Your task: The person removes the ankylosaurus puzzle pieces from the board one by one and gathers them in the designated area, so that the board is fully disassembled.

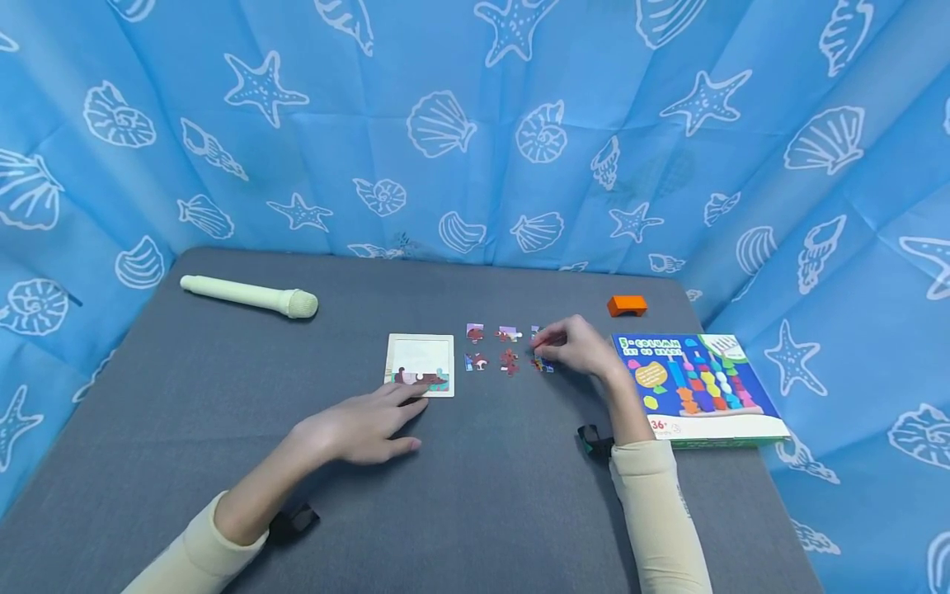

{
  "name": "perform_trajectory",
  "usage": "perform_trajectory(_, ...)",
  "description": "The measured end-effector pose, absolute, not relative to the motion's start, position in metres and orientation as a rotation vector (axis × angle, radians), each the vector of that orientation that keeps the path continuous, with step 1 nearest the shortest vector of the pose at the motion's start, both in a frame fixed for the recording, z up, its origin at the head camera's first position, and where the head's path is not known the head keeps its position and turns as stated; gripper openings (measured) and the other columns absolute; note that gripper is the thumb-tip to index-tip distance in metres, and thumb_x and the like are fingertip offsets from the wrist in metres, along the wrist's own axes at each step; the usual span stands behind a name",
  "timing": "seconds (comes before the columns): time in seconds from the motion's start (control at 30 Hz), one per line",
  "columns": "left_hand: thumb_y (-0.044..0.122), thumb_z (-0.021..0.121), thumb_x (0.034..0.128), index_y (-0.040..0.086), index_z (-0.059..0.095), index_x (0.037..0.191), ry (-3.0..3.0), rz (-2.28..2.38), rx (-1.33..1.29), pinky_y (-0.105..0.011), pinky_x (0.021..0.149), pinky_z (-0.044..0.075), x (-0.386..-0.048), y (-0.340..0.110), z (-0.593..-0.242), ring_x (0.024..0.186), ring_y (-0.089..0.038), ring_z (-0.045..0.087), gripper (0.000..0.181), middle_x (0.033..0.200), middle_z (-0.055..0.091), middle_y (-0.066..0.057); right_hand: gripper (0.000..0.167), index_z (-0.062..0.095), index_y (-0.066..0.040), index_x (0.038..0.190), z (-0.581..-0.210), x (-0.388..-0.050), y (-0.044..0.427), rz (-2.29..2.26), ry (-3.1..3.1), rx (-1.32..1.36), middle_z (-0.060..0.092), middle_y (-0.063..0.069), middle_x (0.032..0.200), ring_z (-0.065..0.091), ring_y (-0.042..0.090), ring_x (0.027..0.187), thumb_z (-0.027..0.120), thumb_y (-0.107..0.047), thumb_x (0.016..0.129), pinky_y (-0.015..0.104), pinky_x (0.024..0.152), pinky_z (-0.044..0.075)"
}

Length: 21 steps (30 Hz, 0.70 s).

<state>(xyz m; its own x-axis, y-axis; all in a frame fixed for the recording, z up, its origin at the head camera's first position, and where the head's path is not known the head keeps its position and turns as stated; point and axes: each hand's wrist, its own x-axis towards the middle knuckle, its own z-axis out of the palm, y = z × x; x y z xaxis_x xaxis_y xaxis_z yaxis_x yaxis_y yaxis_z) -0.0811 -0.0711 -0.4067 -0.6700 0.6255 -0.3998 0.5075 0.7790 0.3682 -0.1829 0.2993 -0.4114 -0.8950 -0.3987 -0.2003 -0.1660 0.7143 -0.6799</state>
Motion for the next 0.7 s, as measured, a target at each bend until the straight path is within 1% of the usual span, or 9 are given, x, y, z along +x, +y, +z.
perform_trajectory(0.07,0.045,0.058,0.1120,0.008,0.042,0.167,2.461,0.294,0.842,-0.050,0.134,0.034,-0.077,-0.070,-0.405,0.170,-0.029,0.025,0.068,0.182,0.025,-0.007,0.023,0.079,0.000,0.123,-0.413,-0.183,0.294,-1.035,2.553,-0.483,0.080,0.020,0.118,0.067,0.022,0.097,0.073,-0.008,0.103,0.021,0.083,0.055)
perform_trajectory(0.23,0.046,0.060,0.1111,0.007,0.043,0.167,2.485,0.272,0.837,-0.049,0.133,0.037,-0.070,-0.067,-0.404,0.168,-0.030,0.029,0.070,0.181,0.028,-0.012,0.021,0.080,-0.001,0.121,-0.417,-0.187,0.273,-1.141,2.461,-0.534,0.080,0.019,0.116,0.067,0.017,0.094,0.074,-0.010,0.103,0.023,0.082,0.056)
perform_trajectory(0.4,0.047,0.059,0.1111,0.007,0.044,0.166,2.493,0.255,0.816,-0.049,0.133,0.037,-0.068,-0.066,-0.404,0.168,-0.030,0.029,0.070,0.181,0.026,-0.013,0.022,0.080,-0.001,0.122,-0.420,-0.191,0.247,-1.188,2.386,-0.567,0.080,0.018,0.117,0.070,0.013,0.093,0.076,-0.010,0.102,0.024,0.082,0.058)
perform_trajectory(0.53,0.048,0.060,0.1105,0.006,0.046,0.165,2.500,0.244,0.813,-0.049,0.132,0.038,-0.067,-0.066,-0.404,0.168,-0.031,0.030,0.070,0.181,0.027,-0.014,0.022,0.079,0.001,0.120,-0.421,-0.191,0.222,-1.202,2.320,-0.628,0.080,0.018,0.116,0.070,0.012,0.091,0.076,-0.010,0.102,0.028,0.079,0.059)
perform_trajectory(0.7,0.049,0.060,0.1101,0.007,0.047,0.164,2.505,0.221,0.813,-0.050,0.132,0.038,-0.066,-0.065,-0.404,0.168,-0.032,0.028,0.070,0.182,0.025,-0.014,0.020,0.078,0.003,0.119,-0.422,-0.192,0.188,-1.214,2.223,-0.698,0.079,0.017,0.110,0.070,0.012,0.089,0.074,-0.007,0.102,0.034,0.081,0.062)
